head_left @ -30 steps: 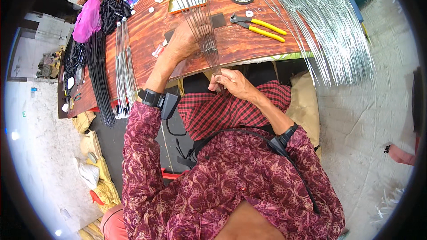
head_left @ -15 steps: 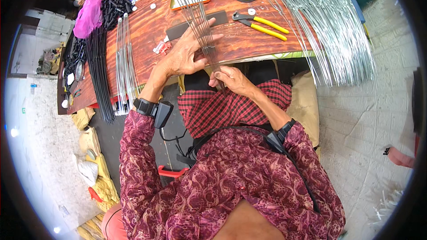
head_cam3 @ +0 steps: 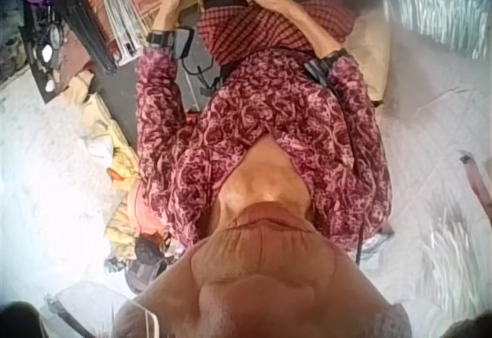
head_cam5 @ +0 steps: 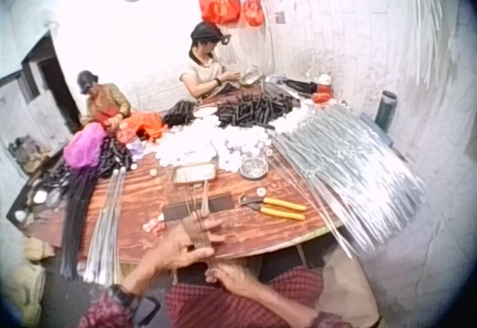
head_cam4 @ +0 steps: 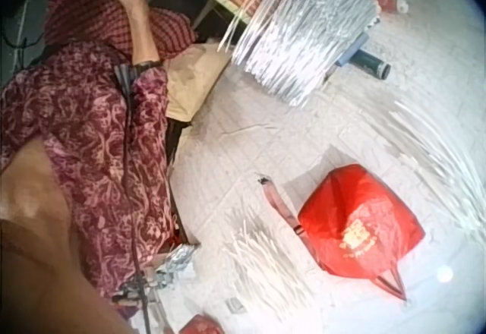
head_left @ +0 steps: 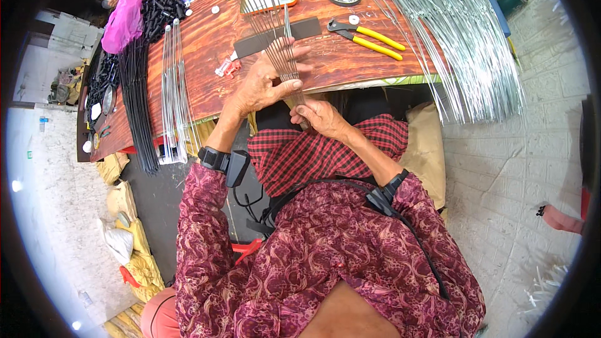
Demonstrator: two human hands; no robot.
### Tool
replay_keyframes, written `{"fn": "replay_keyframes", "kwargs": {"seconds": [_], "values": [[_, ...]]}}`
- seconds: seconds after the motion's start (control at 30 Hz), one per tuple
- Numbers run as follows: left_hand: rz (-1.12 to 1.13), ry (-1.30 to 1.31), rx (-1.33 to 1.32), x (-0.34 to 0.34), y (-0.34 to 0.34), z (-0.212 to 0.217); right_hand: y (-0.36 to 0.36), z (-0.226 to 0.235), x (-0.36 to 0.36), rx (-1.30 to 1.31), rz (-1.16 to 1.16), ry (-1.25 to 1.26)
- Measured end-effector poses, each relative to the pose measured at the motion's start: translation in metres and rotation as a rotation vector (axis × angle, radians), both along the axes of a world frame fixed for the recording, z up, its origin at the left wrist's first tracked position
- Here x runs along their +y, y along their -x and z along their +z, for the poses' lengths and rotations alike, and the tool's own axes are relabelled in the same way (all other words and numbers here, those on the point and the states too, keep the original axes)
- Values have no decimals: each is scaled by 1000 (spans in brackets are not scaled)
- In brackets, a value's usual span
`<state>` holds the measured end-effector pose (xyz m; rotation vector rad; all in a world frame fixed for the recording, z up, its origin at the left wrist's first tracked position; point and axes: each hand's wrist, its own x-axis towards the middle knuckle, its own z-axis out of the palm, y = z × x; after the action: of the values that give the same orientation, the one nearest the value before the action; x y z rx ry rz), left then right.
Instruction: Assembling the metal rib structure and central hub for an umbrella by inserting ribs into the runner.
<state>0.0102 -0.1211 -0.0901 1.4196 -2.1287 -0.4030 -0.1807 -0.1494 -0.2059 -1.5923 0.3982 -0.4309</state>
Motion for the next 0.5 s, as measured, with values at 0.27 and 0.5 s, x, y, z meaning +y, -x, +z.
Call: {"fn": "replay_keyframes", "kwargs": {"seconds": [0.27, 0.5], "values": [[34, -114, 307, 4, -2, 5, 6, -8, -1, 93, -81, 139], [-75, 98, -224, 10, 7, -18, 3, -57, 3, 251, -157, 408]]}}
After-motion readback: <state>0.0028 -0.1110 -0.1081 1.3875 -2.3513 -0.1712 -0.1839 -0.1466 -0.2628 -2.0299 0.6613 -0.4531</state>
